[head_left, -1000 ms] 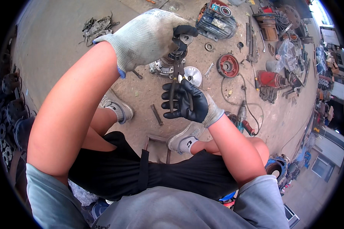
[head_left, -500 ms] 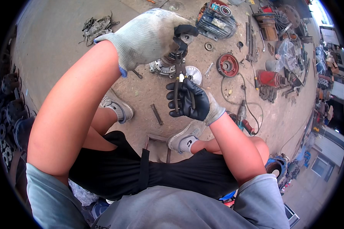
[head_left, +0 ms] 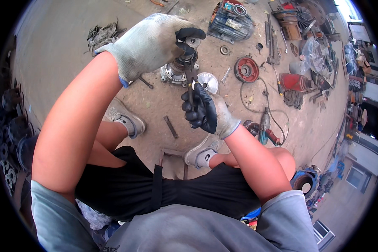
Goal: The person sits cross-legged and uses pliers to remove a small metal clip from a cylindrical mechanical component. They then wipe the component with a rag and continue to manipulate it with their hands.
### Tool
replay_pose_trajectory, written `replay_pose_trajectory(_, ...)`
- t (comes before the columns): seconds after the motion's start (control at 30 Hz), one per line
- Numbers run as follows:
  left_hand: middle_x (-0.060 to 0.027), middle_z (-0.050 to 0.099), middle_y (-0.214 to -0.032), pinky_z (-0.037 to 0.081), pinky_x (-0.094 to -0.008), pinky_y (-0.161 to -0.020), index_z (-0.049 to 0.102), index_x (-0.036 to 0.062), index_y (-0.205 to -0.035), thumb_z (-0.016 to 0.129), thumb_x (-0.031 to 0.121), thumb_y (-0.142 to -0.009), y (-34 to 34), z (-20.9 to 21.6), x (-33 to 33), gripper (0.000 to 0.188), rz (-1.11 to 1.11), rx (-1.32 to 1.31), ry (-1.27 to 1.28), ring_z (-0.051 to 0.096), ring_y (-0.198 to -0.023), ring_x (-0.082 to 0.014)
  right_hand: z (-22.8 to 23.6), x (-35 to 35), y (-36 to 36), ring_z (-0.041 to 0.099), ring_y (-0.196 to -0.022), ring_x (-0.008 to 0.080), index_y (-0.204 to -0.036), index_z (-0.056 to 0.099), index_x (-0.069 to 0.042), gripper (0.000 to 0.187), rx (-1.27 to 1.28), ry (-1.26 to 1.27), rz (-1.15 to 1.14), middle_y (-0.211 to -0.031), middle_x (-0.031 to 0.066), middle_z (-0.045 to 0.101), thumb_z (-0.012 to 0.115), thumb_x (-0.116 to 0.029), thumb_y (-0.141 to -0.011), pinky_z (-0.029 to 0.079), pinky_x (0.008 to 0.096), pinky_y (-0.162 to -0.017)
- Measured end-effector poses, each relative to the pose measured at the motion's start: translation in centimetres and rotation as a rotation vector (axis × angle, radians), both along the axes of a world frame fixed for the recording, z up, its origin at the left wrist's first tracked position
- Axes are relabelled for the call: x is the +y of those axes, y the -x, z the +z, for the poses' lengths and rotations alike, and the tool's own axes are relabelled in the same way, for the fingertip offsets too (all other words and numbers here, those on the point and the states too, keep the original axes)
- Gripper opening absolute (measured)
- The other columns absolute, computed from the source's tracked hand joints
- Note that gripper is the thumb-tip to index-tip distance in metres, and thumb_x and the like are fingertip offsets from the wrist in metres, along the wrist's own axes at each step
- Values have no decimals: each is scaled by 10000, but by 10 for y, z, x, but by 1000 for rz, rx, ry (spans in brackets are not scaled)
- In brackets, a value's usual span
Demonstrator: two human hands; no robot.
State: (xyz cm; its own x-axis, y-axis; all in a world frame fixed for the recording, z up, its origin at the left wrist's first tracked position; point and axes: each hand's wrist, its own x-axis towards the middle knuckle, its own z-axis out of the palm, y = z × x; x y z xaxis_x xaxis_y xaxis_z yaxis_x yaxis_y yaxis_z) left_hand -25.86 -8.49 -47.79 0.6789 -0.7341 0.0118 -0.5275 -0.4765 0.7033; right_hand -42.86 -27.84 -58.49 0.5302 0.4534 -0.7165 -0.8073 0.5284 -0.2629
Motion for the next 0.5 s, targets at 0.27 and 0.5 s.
replay_pose_trajectory(0.27,-137,739,-980,555,-392,-799,757,132,-1225,796,124,-884,-3,-4,0,343,-18,-73,12,686,-841,-281,5,-2,1,509,-644,136,-1169,615,-92,572,-49,72,13,-866,18,573,531,-642,-1037,362,273,-506)
replay_pose_trajectory(0.5,-140,735,-966,553,-393,-797,749,134,-1244,798,123,-886,-1,0,-1,361,-1,-41,-10,684,-837,-282,9,3,2,514,-621,107,-1164,611,-101,545,-55,104,-8,-847,11,572,538,-627,-1041,323,244,-467)
